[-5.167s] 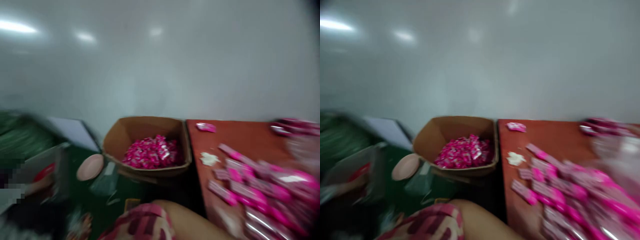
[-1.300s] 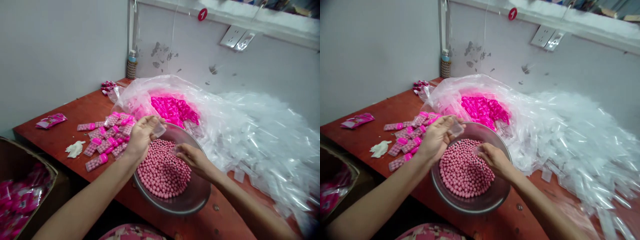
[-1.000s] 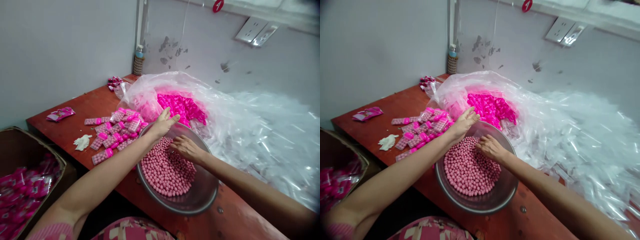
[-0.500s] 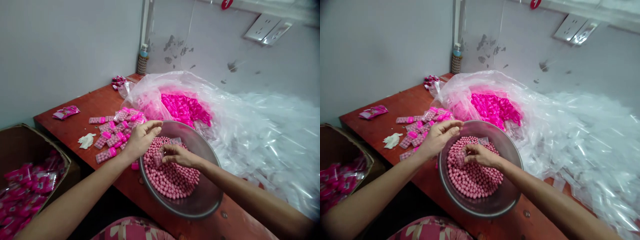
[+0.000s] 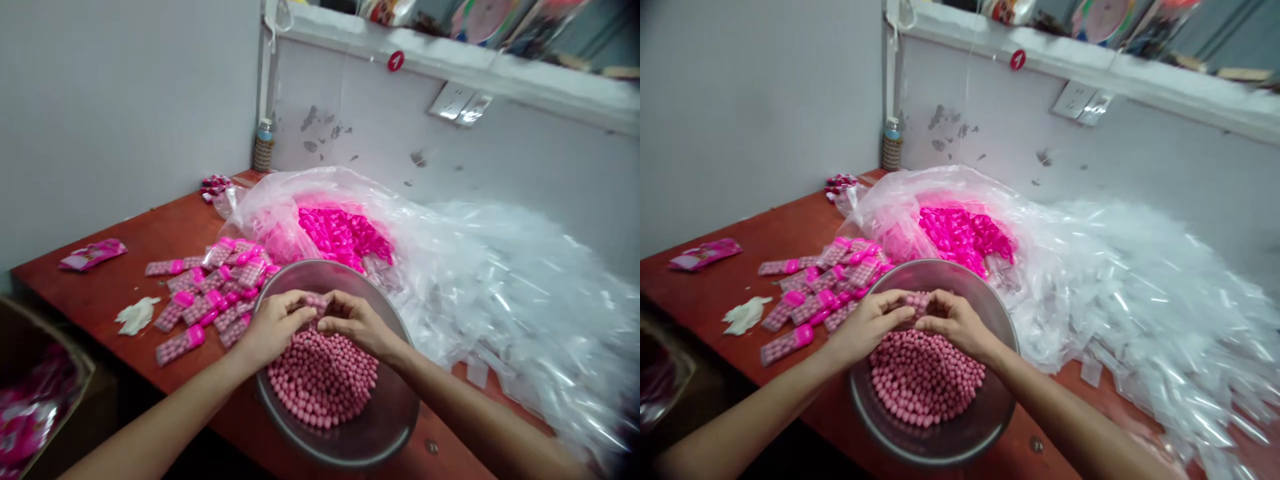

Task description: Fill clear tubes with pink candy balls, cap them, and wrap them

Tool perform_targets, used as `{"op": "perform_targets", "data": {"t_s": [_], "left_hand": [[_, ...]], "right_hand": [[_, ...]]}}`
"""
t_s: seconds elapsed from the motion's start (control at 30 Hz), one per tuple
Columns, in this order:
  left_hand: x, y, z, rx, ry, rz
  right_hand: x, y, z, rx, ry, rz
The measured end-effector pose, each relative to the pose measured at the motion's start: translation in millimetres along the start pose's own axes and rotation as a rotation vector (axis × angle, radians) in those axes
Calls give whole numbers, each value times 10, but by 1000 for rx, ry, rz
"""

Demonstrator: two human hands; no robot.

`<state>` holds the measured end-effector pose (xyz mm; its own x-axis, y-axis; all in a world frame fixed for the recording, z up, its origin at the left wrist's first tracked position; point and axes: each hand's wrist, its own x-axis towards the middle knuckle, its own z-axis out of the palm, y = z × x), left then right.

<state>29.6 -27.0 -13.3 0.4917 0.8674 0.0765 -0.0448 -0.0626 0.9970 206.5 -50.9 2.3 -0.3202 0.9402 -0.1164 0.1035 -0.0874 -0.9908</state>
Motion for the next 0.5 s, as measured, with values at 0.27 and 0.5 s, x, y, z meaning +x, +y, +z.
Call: {"op": "perform_targets", "data": {"t_s": [0.27, 0.5], "left_hand": [[-6, 64, 30, -250, -76, -186], [-16, -37, 36, -247, -20, -239]], "right_hand": [[136, 83, -1438, -788, 582, -3], [832, 520, -2129, -1098, 614, 128]]}}
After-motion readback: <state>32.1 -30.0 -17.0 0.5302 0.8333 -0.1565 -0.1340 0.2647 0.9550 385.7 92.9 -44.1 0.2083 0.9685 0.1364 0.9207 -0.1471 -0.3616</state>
